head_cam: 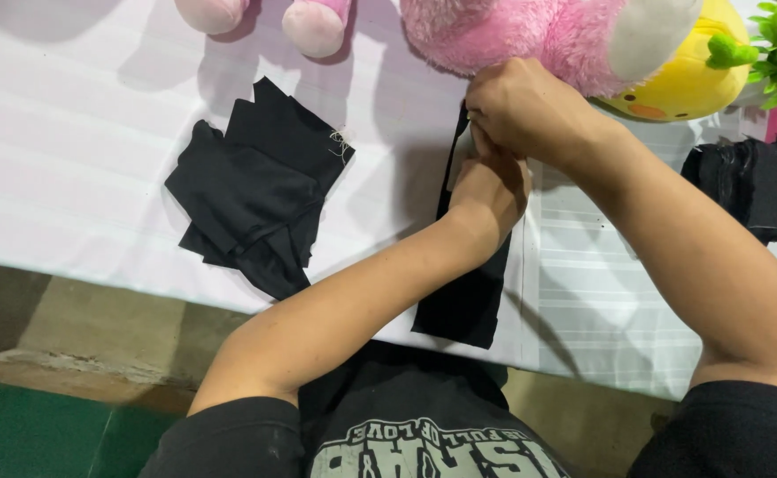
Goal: Tracing a template onto black fabric and cutting it out with scissors
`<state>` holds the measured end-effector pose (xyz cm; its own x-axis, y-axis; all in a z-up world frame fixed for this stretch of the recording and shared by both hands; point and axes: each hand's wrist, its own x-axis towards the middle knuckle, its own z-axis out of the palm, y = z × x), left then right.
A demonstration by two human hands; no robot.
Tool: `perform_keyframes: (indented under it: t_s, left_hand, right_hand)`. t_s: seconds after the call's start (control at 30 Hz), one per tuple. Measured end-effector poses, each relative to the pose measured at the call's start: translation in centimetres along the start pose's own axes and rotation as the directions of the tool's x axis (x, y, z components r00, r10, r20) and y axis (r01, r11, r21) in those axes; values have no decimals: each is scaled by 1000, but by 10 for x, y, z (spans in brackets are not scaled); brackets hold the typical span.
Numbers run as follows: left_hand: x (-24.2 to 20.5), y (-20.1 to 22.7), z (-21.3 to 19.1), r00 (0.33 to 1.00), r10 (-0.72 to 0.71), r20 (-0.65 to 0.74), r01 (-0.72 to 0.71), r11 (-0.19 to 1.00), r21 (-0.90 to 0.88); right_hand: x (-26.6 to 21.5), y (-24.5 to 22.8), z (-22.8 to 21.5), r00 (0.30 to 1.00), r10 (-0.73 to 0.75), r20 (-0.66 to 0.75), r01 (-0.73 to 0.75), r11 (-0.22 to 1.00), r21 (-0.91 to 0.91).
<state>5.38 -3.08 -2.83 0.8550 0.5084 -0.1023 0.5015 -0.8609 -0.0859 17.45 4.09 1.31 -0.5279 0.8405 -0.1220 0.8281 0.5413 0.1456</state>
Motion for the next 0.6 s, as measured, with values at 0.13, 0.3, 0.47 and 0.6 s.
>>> perform_keyframes:
  t_s: [0.13,0.3,0.47,0.6]
  left_hand:
    - [3,2,6,997,-60,-53,56,996,-74]
    - [-1,-4,-2,999,-46,-18,44,993,-111]
    - [12,8,26,976,-163,-147,129,968,-217]
    - [13,9,27,973,-161,-165,128,972,-196]
  right_hand:
    - [3,-12,-25,998,18,67,-23,996,89]
    - [3,-11,-23,994,-88,71,87,996,14]
    - [3,-19,-38,995,-98,7,94,967,236]
    - [1,-19,-41,996,-89,-6,87,956,279]
